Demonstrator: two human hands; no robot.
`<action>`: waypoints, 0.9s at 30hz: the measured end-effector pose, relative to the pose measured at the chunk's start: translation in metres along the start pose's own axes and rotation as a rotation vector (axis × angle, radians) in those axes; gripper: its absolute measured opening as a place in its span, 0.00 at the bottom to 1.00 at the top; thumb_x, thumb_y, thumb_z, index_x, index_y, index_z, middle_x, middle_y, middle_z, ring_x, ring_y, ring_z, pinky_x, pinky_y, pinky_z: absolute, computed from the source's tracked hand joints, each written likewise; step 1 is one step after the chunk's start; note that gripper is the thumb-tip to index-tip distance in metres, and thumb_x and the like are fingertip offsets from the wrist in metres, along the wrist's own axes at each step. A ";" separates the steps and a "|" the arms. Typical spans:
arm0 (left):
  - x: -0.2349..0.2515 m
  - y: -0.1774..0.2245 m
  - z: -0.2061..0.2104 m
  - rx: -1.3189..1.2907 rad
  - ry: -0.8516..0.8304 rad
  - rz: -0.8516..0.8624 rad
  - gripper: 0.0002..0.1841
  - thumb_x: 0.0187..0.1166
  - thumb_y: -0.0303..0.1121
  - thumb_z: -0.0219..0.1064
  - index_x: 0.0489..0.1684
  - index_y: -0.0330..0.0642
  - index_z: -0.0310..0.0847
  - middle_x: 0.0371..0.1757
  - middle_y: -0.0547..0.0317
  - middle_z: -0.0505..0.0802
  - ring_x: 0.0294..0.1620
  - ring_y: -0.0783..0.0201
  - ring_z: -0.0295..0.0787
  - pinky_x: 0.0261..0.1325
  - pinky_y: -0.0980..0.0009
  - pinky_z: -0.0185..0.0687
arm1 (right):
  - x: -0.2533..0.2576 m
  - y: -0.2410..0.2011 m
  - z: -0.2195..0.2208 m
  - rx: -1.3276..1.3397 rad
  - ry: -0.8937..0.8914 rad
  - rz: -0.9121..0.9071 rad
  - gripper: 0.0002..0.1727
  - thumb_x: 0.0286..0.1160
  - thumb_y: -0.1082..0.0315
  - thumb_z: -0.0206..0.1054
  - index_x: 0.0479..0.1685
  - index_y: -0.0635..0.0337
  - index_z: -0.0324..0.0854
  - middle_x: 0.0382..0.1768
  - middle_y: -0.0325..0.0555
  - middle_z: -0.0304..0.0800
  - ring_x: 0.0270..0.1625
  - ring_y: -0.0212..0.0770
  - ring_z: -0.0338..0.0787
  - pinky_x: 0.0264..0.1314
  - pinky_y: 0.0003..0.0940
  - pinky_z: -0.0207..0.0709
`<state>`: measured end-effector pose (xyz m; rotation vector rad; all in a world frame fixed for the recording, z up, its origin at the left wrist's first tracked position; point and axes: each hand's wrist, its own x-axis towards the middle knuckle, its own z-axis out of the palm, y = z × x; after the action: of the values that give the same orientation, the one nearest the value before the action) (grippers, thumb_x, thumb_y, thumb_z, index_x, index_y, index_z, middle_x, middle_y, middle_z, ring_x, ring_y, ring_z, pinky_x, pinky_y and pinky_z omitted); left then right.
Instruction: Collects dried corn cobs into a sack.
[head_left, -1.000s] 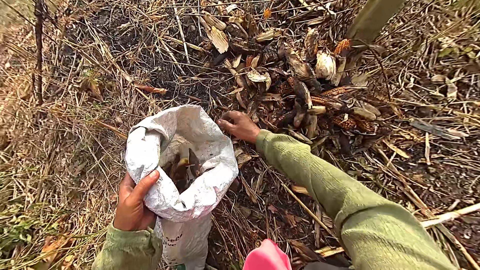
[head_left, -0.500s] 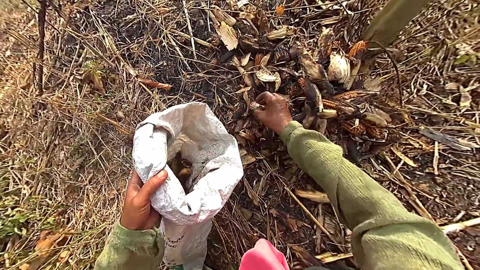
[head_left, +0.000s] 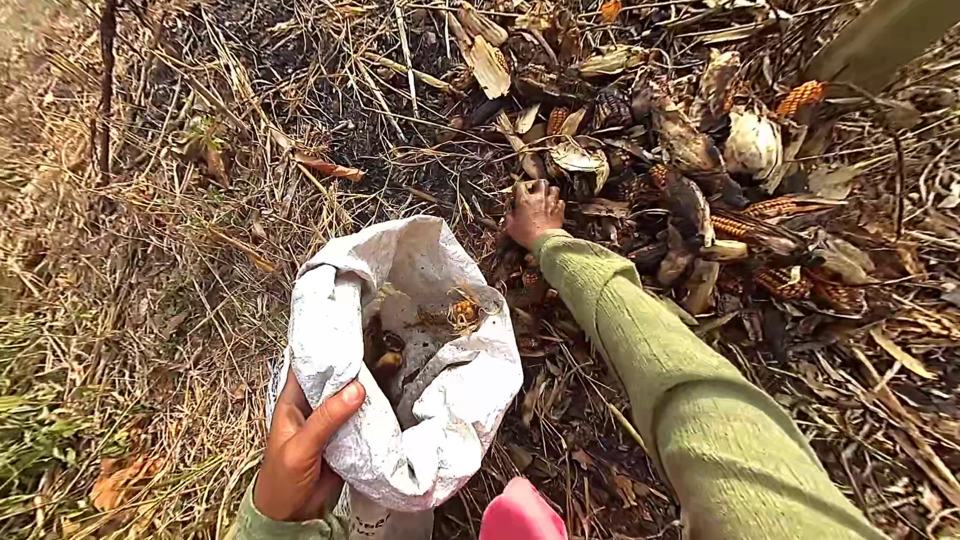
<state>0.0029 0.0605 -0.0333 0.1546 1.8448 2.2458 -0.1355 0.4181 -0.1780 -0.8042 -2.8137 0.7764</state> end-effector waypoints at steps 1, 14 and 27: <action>0.000 0.000 -0.001 -0.008 -0.007 0.000 0.25 0.67 0.23 0.68 0.62 0.40 0.62 0.41 0.68 0.94 0.39 0.74 0.94 0.44 0.75 0.94 | 0.008 0.000 0.006 -0.045 -0.015 0.040 0.35 0.79 0.59 0.68 0.86 0.62 0.67 0.84 0.82 0.59 0.86 0.83 0.57 0.78 0.82 0.55; -0.001 -0.003 0.002 -0.009 -0.012 0.010 0.27 0.65 0.24 0.72 0.62 0.38 0.63 0.41 0.68 0.94 0.40 0.75 0.94 0.45 0.75 0.94 | 0.024 0.042 0.006 0.038 0.025 0.014 0.31 0.75 0.63 0.71 0.80 0.60 0.75 0.78 0.80 0.69 0.79 0.86 0.68 0.66 0.84 0.69; -0.008 0.000 0.014 0.071 0.080 0.005 0.22 0.72 0.20 0.56 0.67 0.36 0.61 0.40 0.66 0.92 0.37 0.75 0.93 0.42 0.76 0.93 | -0.059 0.032 -0.067 0.791 0.160 -0.089 0.25 0.73 0.71 0.70 0.69 0.71 0.75 0.59 0.66 0.84 0.51 0.52 0.87 0.56 0.53 0.81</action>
<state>0.0134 0.0718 -0.0295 0.0822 1.9684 2.2215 -0.0544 0.4407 -0.1352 -0.5524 -2.0850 1.5596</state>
